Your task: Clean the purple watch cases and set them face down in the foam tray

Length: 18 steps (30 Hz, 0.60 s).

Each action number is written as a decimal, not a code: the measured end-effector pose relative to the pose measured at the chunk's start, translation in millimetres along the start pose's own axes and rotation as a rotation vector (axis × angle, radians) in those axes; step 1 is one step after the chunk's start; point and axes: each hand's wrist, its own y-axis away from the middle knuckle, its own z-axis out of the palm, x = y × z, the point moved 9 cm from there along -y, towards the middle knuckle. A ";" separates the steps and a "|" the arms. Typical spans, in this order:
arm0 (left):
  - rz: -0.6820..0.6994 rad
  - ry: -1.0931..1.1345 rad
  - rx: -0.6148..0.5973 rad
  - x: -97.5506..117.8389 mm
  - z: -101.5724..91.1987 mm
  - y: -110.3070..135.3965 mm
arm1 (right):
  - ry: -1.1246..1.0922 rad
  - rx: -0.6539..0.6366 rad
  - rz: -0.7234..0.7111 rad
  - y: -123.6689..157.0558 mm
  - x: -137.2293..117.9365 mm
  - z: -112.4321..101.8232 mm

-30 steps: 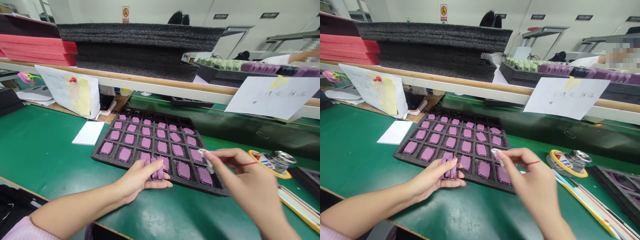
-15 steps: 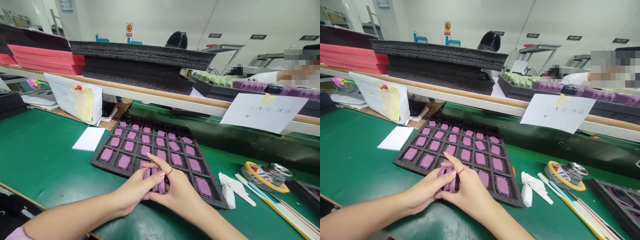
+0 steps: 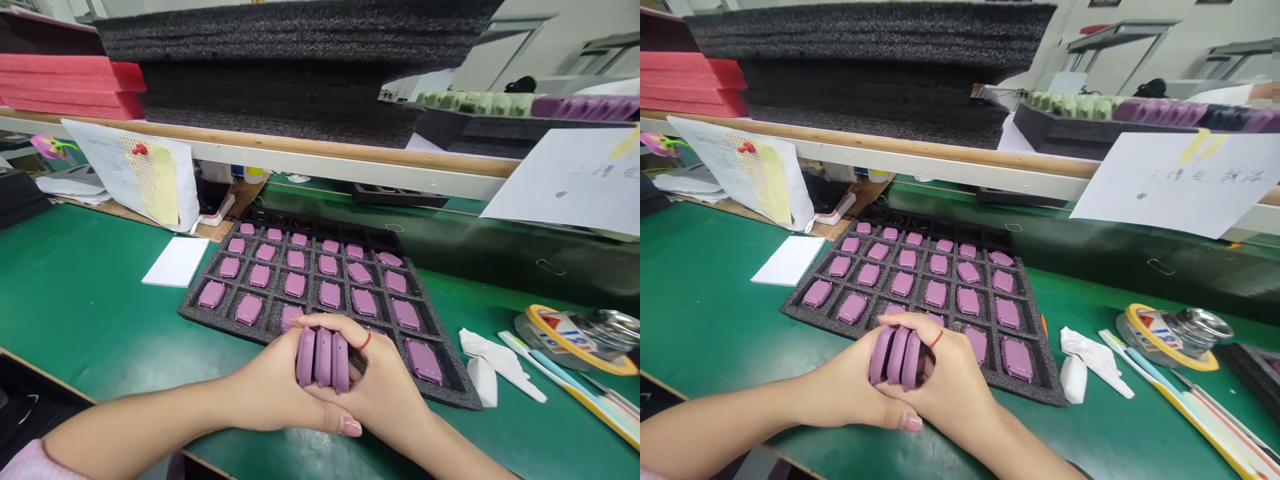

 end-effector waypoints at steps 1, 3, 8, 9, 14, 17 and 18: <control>0.010 -0.008 -0.005 0.5 0.9 0.6 | -0.018 -0.013 -0.014 1.2 -0.3 0.7; 0.037 -0.005 0.009 2.0 0.4 1.4 | -0.032 -0.036 -0.065 3.5 -1.7 2.3; 0.157 -0.041 0.066 13.2 -5.5 2.0 | 0.083 -0.073 -0.320 8.1 -19.1 5.0; 0.172 -0.070 0.071 14.9 -6.3 2.7 | 0.106 -0.098 -0.351 9.3 -22.7 6.0; 0.179 -0.267 0.209 17.0 -18.6 11.5 | 0.114 -0.123 -0.329 17.4 -30.0 -4.7; 0.209 -0.390 0.232 20.6 -18.1 15.7 | -0.054 0.005 -0.195 17.2 -16.6 -20.3; 0.214 -0.429 0.233 21.3 -17.3 16.1 | -0.111 0.065 -0.133 16.0 -8.2 -24.9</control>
